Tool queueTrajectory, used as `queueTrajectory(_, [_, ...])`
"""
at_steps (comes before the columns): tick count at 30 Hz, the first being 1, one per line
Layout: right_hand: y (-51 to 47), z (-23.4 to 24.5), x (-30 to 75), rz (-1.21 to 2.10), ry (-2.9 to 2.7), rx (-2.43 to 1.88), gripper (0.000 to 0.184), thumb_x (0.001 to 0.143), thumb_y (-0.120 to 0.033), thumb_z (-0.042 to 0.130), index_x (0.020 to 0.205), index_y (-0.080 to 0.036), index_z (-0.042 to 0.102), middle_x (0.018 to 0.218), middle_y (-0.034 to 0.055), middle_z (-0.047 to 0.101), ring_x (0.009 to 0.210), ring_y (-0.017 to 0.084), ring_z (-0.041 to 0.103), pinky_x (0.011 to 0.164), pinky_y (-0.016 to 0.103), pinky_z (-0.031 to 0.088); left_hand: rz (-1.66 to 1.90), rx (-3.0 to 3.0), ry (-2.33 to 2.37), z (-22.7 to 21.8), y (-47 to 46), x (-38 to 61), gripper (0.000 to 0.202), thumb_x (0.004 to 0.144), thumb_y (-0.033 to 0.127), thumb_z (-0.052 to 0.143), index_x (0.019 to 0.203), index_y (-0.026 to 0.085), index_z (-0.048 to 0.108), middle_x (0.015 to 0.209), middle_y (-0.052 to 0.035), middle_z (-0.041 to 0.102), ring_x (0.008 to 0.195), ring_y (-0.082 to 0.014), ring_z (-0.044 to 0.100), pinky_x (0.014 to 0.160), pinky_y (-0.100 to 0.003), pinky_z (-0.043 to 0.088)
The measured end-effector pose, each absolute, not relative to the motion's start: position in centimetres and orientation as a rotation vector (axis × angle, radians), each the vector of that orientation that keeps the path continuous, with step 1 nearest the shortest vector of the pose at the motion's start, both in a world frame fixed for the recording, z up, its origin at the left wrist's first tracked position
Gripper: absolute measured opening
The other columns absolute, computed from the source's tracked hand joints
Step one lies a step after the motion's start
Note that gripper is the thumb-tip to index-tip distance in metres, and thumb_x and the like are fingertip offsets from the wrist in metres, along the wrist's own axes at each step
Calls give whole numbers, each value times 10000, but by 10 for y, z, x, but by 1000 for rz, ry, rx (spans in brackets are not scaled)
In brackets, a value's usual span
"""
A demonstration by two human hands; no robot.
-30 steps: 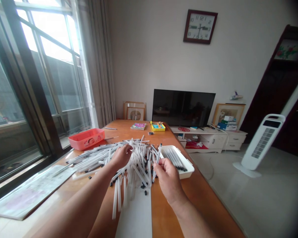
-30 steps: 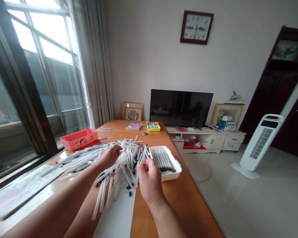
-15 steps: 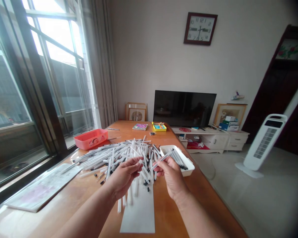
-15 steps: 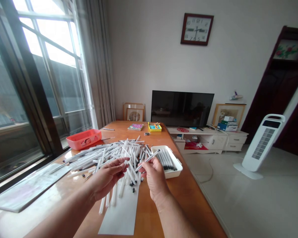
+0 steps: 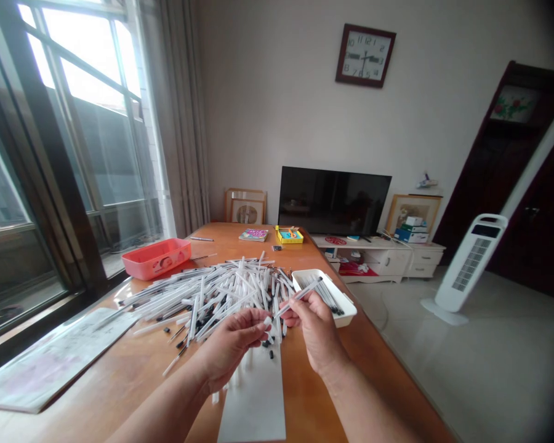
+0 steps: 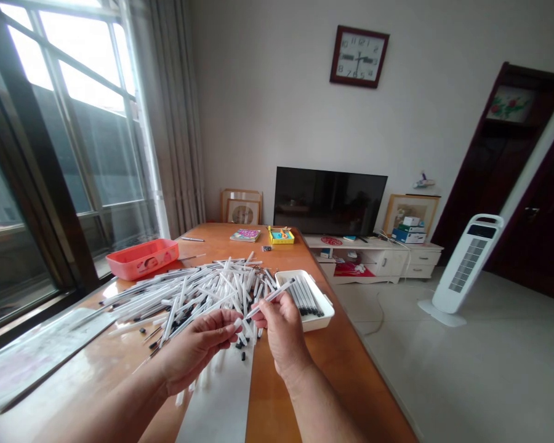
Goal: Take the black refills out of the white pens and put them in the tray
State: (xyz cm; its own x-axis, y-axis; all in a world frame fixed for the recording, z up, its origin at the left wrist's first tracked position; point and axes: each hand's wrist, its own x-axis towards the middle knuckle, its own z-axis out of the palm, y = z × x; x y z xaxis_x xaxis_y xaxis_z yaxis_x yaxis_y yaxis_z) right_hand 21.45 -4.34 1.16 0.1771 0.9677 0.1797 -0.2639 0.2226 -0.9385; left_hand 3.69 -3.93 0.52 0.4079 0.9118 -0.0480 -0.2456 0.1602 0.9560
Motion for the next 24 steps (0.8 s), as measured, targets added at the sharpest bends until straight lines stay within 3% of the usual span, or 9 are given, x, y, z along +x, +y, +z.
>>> queueTrajectory(3, [-43,11,214,1054,-994,-927,168,858,-347,653,892,-198,582,863,36,725,759,177,685,675,287,527,942,1144,765,8,-42,39,230,818,308,753,1001,173,724,907,-32,644,806,-118,554,774,-241,407])
queueTrajectory(9, [-42,10,215,1035,-968,-916,164,856,-344,658,884,-208,571,860,24,725,750,177,688,670,287,524,996,1041,833,6,-39,34,381,845,257,711,1222,219,669,993,-49,679,856,-115,571,720,-208,406])
queueTrajectory(12, [-43,10,214,1046,-961,-908,184,846,-350,679,899,-213,567,864,22,728,749,180,689,674,291,526,1071,947,785,3,-34,33,299,830,234,727,1122,190,684,956,-54,683,781,-98,582,675,-193,428])
queueTrajectory(16, [-44,9,211,1037,-992,-901,213,864,-378,672,920,-199,572,887,48,731,781,194,699,704,311,542,1114,737,771,-3,-29,34,165,801,186,750,926,152,649,931,-96,709,767,-131,654,730,-240,519])
queueTrajectory(21, [-46,7,207,1015,-1061,-868,239,875,-417,673,942,-203,590,928,49,717,812,206,699,731,337,554,1112,598,736,-3,-31,39,192,834,117,691,1010,151,621,950,-123,739,826,-167,718,777,-265,572])
queueTrajectory(24, [-47,7,206,991,-1087,-863,240,862,-424,691,933,-214,600,905,35,703,790,205,694,737,346,553,1100,552,736,1,-35,43,124,859,120,663,969,142,612,960,-139,748,823,-178,733,782,-277,586])
